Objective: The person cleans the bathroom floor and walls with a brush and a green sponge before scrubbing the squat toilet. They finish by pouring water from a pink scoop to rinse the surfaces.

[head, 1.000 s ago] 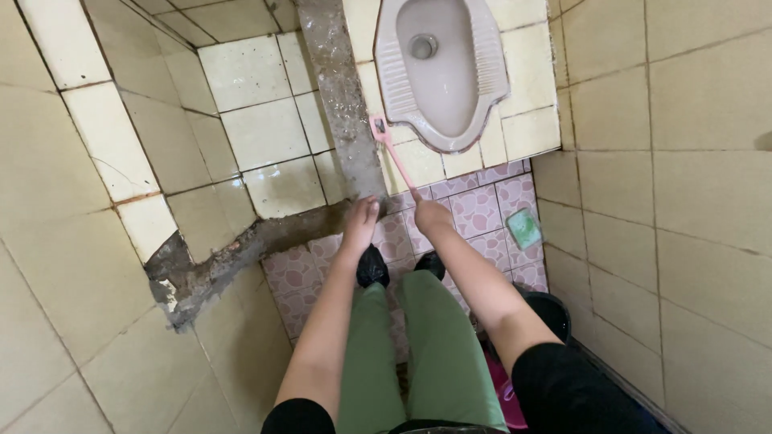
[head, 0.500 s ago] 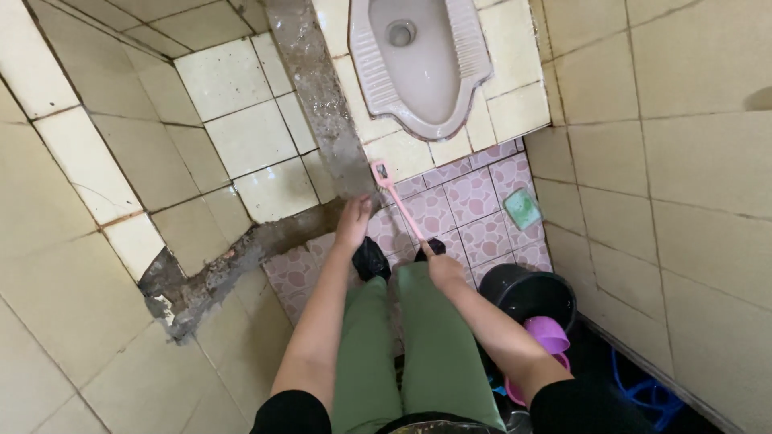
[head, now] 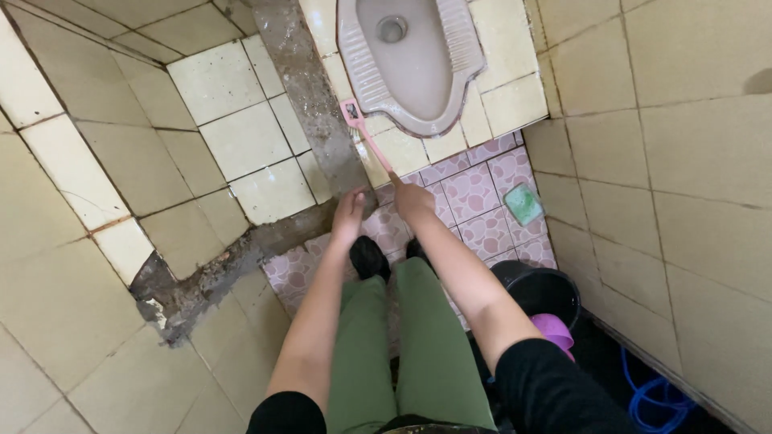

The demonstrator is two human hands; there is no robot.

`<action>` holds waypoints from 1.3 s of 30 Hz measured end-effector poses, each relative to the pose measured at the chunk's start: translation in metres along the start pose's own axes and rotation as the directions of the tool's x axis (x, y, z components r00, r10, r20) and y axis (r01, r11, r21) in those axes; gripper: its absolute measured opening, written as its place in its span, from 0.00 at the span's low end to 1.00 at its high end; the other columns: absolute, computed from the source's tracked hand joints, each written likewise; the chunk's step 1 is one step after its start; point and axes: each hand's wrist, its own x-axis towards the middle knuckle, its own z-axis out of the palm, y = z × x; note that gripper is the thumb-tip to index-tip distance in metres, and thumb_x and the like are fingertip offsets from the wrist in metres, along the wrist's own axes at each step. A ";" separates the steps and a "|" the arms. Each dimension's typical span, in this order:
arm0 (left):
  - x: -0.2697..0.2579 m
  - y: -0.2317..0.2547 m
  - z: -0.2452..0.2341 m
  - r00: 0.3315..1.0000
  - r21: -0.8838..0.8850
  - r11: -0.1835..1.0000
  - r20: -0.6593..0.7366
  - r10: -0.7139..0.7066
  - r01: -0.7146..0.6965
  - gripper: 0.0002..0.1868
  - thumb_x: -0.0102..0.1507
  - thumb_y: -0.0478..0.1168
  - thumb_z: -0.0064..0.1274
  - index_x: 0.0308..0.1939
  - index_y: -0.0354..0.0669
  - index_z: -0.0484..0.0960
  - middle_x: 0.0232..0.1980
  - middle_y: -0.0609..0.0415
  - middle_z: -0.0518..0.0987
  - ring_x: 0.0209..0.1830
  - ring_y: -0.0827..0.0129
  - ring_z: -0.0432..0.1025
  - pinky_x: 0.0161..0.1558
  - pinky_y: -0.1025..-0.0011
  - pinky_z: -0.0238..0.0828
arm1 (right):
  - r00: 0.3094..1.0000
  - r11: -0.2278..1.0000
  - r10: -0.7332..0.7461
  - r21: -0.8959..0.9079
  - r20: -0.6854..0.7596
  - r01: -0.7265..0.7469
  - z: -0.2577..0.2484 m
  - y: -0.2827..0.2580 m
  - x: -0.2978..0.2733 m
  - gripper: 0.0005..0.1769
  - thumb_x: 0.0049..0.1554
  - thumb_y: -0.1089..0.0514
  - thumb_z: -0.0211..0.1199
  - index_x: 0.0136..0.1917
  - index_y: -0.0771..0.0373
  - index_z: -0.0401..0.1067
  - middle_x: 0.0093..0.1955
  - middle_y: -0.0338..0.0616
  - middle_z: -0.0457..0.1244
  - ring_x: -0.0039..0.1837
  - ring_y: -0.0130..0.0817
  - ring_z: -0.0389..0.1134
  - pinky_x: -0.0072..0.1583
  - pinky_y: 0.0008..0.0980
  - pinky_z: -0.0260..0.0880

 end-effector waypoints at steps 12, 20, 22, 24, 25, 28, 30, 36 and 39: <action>-0.021 -0.023 0.026 0.991 -0.026 0.993 -0.062 -0.118 0.117 0.30 0.73 0.60 0.35 0.64 0.41 0.77 0.65 0.40 0.76 0.67 0.49 0.70 0.68 0.61 0.62 | 0.991 0.997 0.030 -0.079 0.127 -0.020 0.092 0.086 -0.069 0.41 0.63 0.60 0.45 0.84 0.31 0.40 0.63 0.56 0.67 0.61 0.50 0.71 0.60 0.51 0.72; -0.025 -0.011 0.036 0.993 0.003 0.995 -0.069 -0.094 0.095 0.29 0.73 0.59 0.36 0.64 0.40 0.77 0.65 0.39 0.75 0.68 0.48 0.69 0.68 0.60 0.61 | 0.996 0.988 0.051 -0.150 0.068 -0.040 0.053 0.089 -0.048 0.42 0.62 0.63 0.43 0.84 0.29 0.43 0.60 0.53 0.69 0.60 0.48 0.72 0.59 0.49 0.73; -0.024 -0.010 0.038 0.993 0.011 0.996 -0.078 -0.088 0.089 0.28 0.73 0.57 0.36 0.64 0.40 0.77 0.65 0.39 0.75 0.68 0.48 0.68 0.68 0.60 0.61 | 0.990 0.986 0.136 -0.099 0.026 -0.132 0.038 0.119 -0.047 0.39 0.65 0.62 0.41 0.84 0.31 0.44 0.60 0.53 0.69 0.59 0.48 0.73 0.59 0.49 0.73; -0.026 -0.010 0.039 0.993 0.003 0.996 -0.079 -0.090 0.091 0.28 0.74 0.56 0.36 0.63 0.40 0.77 0.65 0.39 0.75 0.68 0.49 0.69 0.69 0.60 0.61 | 0.988 0.986 0.153 -0.072 0.010 -0.152 0.038 0.126 -0.045 0.39 0.66 0.62 0.40 0.85 0.33 0.44 0.60 0.53 0.70 0.59 0.48 0.74 0.58 0.49 0.74; -0.029 -0.011 0.039 0.992 0.011 0.996 -0.087 -0.090 0.091 0.27 0.74 0.56 0.36 0.63 0.40 0.77 0.65 0.39 0.76 0.68 0.49 0.69 0.69 0.60 0.61 | 0.992 0.989 0.129 -0.074 0.008 -0.128 0.040 0.124 -0.044 0.39 0.65 0.63 0.40 0.85 0.33 0.44 0.60 0.53 0.70 0.59 0.48 0.74 0.58 0.49 0.74; -0.031 -0.010 0.044 0.992 0.020 0.995 -0.092 -0.091 0.093 0.27 0.74 0.56 0.35 0.64 0.40 0.77 0.65 0.40 0.75 0.68 0.49 0.68 0.69 0.61 0.61 | 0.999 0.991 0.044 -0.124 0.031 -0.040 0.048 0.101 -0.044 0.40 0.64 0.63 0.41 0.84 0.31 0.44 0.61 0.52 0.69 0.60 0.48 0.73 0.58 0.49 0.73; -0.034 -0.010 0.042 0.992 0.027 0.993 -0.069 -0.108 0.111 0.27 0.74 0.55 0.34 0.64 0.40 0.77 0.66 0.39 0.74 0.69 0.48 0.67 0.69 0.60 0.59 | 0.998 0.986 0.008 -0.169 0.065 0.003 0.047 0.091 -0.049 0.40 0.64 0.62 0.41 0.83 0.29 0.44 0.61 0.52 0.68 0.60 0.48 0.72 0.59 0.48 0.73; -0.037 -0.007 0.037 0.989 0.014 0.990 -0.061 -0.136 0.137 0.27 0.74 0.55 0.35 0.64 0.40 0.77 0.65 0.42 0.75 0.68 0.51 0.69 0.69 0.62 0.60 | 0.996 0.988 0.082 -0.132 0.023 -0.078 0.028 0.118 -0.044 0.39 0.64 0.62 0.41 0.84 0.33 0.44 0.60 0.51 0.69 0.59 0.47 0.73 0.57 0.49 0.75; -0.038 -0.004 0.034 0.994 0.028 0.996 -0.072 -0.086 0.088 0.27 0.74 0.55 0.34 0.64 0.41 0.77 0.65 0.42 0.75 0.67 0.51 0.69 0.69 0.62 0.61 | 0.997 0.994 0.065 -0.080 -0.039 -0.068 0.035 0.113 -0.032 0.39 0.64 0.62 0.42 0.84 0.36 0.45 0.59 0.52 0.69 0.58 0.49 0.73 0.57 0.49 0.75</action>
